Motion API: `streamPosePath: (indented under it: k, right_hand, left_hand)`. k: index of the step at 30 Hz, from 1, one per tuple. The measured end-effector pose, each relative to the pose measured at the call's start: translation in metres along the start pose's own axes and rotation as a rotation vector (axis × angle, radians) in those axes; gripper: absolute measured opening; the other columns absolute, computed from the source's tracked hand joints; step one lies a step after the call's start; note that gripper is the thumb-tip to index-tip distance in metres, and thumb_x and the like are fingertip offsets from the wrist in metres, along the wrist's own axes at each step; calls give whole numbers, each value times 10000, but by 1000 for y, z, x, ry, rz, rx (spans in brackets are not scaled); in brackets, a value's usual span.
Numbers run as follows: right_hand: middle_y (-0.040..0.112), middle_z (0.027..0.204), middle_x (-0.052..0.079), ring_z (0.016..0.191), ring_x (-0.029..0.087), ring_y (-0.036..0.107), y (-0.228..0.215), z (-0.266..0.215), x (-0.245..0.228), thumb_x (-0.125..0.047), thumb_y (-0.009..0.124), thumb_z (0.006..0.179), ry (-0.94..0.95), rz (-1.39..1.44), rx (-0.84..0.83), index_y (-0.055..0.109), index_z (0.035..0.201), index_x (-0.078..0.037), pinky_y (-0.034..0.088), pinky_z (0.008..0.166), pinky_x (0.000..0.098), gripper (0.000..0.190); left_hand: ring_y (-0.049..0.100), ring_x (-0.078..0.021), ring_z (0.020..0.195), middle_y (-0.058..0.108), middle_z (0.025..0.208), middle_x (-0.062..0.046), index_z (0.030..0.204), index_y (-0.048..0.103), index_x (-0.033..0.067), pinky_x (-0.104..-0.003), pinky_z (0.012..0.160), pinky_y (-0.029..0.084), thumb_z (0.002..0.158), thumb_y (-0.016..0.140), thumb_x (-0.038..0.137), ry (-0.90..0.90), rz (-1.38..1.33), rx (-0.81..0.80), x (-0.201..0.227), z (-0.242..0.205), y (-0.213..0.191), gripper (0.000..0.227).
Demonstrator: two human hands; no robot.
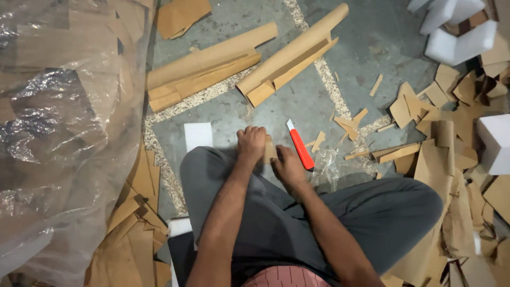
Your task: The person sits on the floor and uses a utility knife to cut pieces of cardboard. They repeatedly pick up cardboard pieces, cut them into smaller sections, and set them aside.
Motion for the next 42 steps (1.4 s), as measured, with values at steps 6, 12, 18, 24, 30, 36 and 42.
streamPosePath:
  k: [6,12,18,24,30,36,42]
  right_hand:
    - [699,1073,161,896,262,706,18,9,12,-133,641,947,83,369,60,574,1362,-21,568,799,371,435]
    - [745,917,104,769,175,681,-7,15,25,-109,696,961,-18,427,235,739,1116,-1,549,719,321,194]
    - [734,939,162,857,324,695,-58,8,-12,-121,675,949,-208,252,192,729,1026,-5,550,773,414,150]
    - [727,991,182,934,378,692,-101,5,-12,-203,640,1028,72,36,278,741,1029,-24,534,824,450,206]
    - [649,1274,194,1082,272,668,-62,2,14,-187,699,952,53,388,329,521,1405,5,549,884,424,524]
    - [494,1398,286,1199,329,573,-6,0,11,-164,808,837,-165,415,370,72,1572,14,525,919,420,1055]
    - [657,1142,141,865,197,719,-1,6,40,-166,537,1010,215,1060,277,359,1525,0,628,710,316,569]
  left_hand:
    - [665,-279,946,722,885,-23,854,661,230,-518,824,418,802,651,236,-31,-204,-39,10,3,-29,53]
    - [695,-380,895,715,917,-161,1019,676,95,-474,739,554,787,685,89,55,-758,-104,29,7,-89,231]
    - [719,-360,904,728,949,-138,972,730,86,-428,767,573,829,722,81,121,-740,-130,46,7,-122,144]
    - [693,-228,869,723,952,-94,1030,708,51,-338,773,553,879,704,53,-171,-896,127,30,1,-107,151]
    - [564,-57,776,614,879,11,1070,582,31,-218,674,474,948,674,52,-571,-1417,279,7,-8,-67,154]
    - [556,-79,721,583,858,-9,976,562,36,-245,621,495,931,649,70,-673,-1539,252,38,-32,-47,104]
    - [629,-90,696,641,842,-27,922,577,29,-257,625,552,902,665,81,-781,-1755,202,57,-35,-59,104]
Point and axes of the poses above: each hand's wrist, its own z-axis towards the middle knuckle, its own y-axis out of the palm, x = y × z, the point moved 3 cm from there along z, towards the middle knuckle
